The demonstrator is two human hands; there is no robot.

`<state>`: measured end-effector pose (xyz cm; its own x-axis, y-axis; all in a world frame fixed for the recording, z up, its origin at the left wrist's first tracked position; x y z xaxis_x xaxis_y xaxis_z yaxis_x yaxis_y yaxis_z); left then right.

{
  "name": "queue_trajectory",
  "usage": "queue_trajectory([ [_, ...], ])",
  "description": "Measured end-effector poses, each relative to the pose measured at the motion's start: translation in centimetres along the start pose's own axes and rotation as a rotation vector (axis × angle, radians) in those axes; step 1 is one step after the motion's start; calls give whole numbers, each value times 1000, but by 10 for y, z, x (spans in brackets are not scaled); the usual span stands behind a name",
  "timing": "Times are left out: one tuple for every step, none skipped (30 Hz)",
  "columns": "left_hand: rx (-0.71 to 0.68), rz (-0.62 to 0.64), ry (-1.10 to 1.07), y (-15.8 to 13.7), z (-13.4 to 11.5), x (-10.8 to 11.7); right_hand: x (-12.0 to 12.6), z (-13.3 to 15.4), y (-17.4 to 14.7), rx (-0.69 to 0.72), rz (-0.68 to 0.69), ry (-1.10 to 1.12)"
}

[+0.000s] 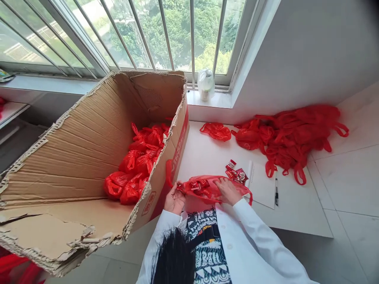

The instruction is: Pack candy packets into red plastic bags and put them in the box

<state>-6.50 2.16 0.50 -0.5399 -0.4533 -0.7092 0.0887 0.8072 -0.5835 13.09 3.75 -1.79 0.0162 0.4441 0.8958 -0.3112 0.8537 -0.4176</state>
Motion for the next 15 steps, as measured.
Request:
queue_trajectory([
  [19,-8,-27,-1,1,3,-1,-12,-7,-4,2,-15],
  [35,-12,-41,-1,2,6,-1,-23,-13,-9,4,-25],
  [56,-12,-49,-2,4,8,-1,-31,-17,-10,8,-28],
  [80,-5,-58,-2,5,9,0,-37,-20,-11,10,-24],
  [105,7,-63,-3,6,9,1,-40,-22,-11,7,-18],
  [130,22,-64,-3,6,9,3,-41,-22,-10,1,-12],
  [154,38,-60,-2,6,8,5,-40,-22,-11,-10,-8],
  [174,50,-52,-1,6,7,8,-37,-21,-11,-27,-8],
  [184,57,-39,0,5,7,12,-35,-20,-9,-46,-10],
  [181,59,-22,2,3,6,14,-32,-19,-7,-65,-12],
  [170,59,-3,4,1,6,16,-29,-19,-6,-80,-14],
  [154,59,20,7,0,5,17,-28,-18,-7,-88,-17],
  [136,61,47,9,0,4,16,-28,-18,-17,-85,-24],
  [124,64,77,11,1,4,13,-29,-18,-33,-72,-36],
  [123,66,105,12,3,3,10,-30,-18,-47,-53,-54],
])
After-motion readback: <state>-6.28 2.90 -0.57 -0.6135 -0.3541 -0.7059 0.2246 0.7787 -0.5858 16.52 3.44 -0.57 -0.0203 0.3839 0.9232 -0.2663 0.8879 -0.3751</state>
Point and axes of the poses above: each hand's wrist, its own y-axis towards the middle knuckle, its own x-axis out of the back of the hand, z = x × y, the point moved 8 cm from there along y, towards the middle knuckle, and after that the axes turned 6 degrees about -y, right-handed, at the moved point
